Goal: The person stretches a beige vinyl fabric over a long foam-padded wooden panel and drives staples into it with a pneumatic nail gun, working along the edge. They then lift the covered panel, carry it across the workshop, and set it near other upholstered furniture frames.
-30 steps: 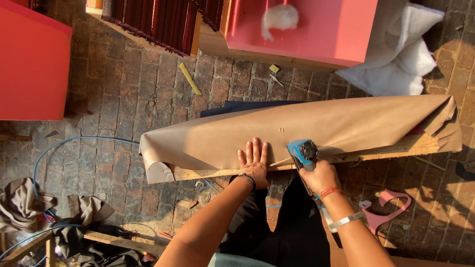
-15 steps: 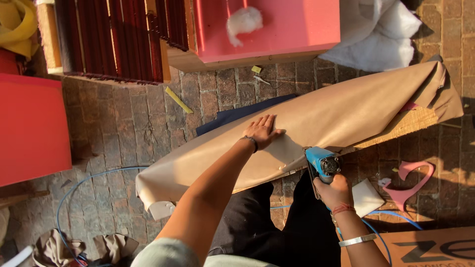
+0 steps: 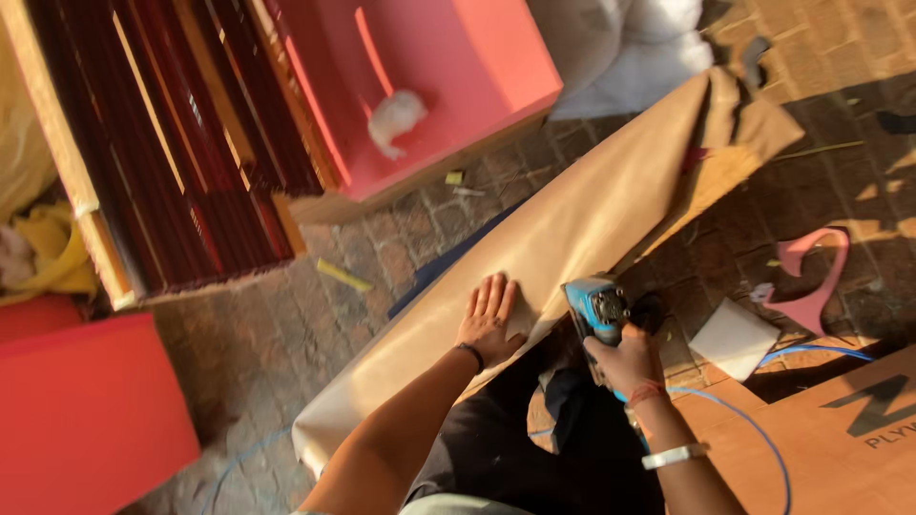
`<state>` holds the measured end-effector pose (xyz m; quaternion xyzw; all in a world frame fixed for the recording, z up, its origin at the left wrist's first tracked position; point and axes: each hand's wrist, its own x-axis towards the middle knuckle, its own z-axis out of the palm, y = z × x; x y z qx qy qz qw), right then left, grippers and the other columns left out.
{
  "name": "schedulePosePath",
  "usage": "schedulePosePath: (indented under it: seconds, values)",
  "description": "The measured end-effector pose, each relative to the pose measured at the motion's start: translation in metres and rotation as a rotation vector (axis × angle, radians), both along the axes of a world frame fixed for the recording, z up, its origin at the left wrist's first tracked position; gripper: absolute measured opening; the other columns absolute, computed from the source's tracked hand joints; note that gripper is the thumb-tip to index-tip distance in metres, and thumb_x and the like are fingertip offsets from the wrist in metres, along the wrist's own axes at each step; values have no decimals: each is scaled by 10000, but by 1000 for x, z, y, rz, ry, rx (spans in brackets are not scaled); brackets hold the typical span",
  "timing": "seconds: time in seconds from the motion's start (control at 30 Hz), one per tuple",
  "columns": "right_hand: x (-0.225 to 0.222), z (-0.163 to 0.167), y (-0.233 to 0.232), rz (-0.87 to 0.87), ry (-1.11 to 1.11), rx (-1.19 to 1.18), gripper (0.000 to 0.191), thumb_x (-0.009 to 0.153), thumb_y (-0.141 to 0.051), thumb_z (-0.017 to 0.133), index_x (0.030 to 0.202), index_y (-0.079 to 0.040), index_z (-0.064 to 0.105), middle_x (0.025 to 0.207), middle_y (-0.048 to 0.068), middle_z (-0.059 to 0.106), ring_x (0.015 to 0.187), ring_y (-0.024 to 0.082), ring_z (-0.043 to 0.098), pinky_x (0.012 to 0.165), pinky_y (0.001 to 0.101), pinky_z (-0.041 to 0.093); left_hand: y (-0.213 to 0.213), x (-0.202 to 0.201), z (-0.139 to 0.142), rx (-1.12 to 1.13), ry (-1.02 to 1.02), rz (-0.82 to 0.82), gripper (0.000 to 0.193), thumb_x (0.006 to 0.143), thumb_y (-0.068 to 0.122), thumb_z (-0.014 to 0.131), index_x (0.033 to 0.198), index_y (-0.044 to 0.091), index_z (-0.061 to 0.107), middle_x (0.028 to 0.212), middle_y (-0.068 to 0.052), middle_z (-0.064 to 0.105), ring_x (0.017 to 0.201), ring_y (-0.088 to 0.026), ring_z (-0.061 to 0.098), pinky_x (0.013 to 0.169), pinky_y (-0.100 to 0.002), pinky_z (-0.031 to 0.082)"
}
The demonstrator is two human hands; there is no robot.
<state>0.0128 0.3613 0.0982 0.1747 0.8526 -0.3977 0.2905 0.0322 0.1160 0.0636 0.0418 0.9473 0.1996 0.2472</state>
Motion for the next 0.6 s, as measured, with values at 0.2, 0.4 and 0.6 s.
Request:
schedulePosePath:
  seconds: [0.2,0.4,0.6]
  values:
    - [20,96,48,-243,240,-118,290,700,-188,788,902,-41,642,642,93,675,497,196,634,515,367,538,-2,-14,26,-72,-231,-135,1045,875,558,676,1644,203,64,1715,-155,-77,1582,-331,-53,1252,-508,92]
    - [7,150,50,-397,310,-610,221,796,-77,753,955,29,643,643,105,621,485,208,578,510,359,501,10,-74,74,132,-399,-312,606,926,557,624,1341,116,630,1303,-141,628,1244,-296,571,1064,-418,442]
    - [-29,178,8,-627,155,-1259,465,872,-146,637,1330,-73,607,710,-3,486,635,158,518,657,359,501,59,-72,177,1182,-64,173,439,1121,242,469,1445,-24,598,1280,-161,732,1155,-232,673,1025,-333,523]
